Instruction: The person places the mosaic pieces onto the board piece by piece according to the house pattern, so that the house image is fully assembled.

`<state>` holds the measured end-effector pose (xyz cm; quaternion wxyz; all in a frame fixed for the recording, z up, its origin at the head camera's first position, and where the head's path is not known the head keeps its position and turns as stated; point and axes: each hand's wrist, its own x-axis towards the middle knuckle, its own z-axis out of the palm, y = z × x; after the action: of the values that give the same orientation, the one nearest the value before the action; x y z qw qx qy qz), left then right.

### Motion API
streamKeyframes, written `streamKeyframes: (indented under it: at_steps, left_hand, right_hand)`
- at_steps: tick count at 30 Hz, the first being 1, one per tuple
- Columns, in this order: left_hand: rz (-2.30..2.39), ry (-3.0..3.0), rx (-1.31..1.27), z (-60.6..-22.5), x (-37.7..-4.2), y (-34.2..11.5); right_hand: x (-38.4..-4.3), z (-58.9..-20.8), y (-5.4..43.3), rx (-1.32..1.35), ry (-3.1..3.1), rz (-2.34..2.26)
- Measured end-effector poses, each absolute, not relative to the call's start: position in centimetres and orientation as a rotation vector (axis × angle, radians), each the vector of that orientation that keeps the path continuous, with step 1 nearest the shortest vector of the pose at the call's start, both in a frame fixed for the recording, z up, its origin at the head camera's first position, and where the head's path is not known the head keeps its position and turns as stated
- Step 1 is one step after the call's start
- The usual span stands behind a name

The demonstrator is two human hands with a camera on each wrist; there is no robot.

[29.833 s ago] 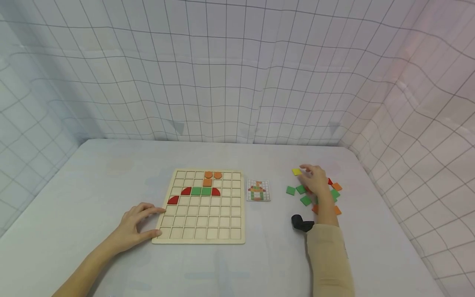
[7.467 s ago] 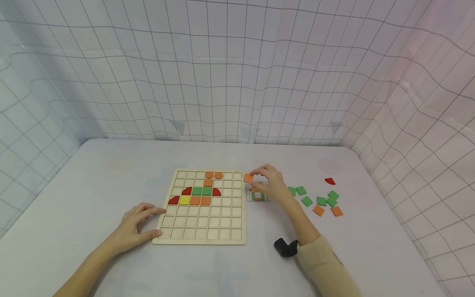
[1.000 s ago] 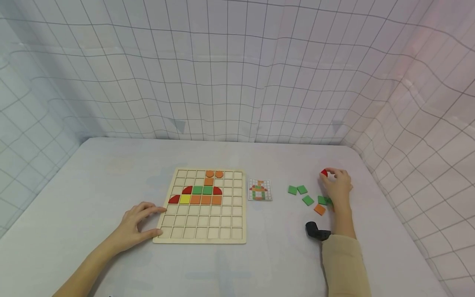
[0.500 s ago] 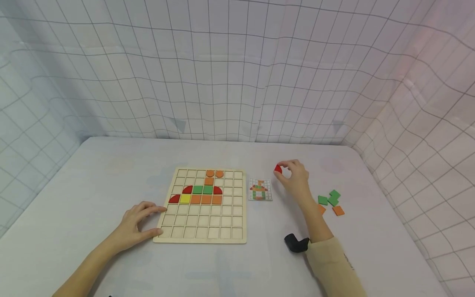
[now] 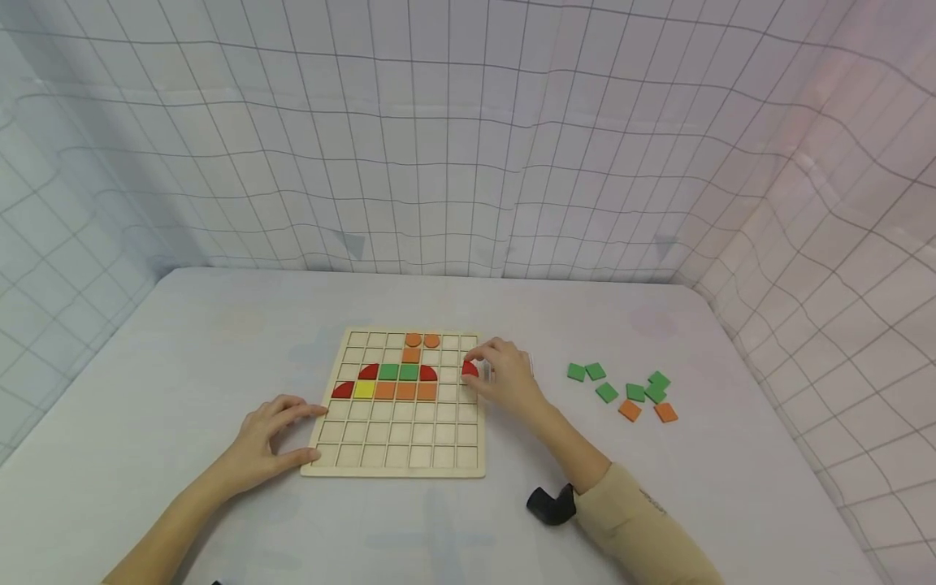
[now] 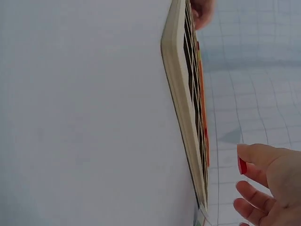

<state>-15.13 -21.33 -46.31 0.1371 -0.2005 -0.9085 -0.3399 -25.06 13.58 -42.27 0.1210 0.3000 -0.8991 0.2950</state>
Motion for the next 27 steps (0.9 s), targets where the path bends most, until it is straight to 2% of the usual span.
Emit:
streamKeyframes:
  at_steps: [11,27]
  left_hand:
    - [-0.983,-2.633,-0.575,-46.2,-15.1,-21.3]
    - [-0.996,-2.615,-0.594,-46.3,-15.1,-21.4]
  right_hand:
    - [-24.1,-43.6,11.3,0.953,-2.783,0.871]
    - [-23.8,-43.9,11.0,0.957,-2.779,0.937]
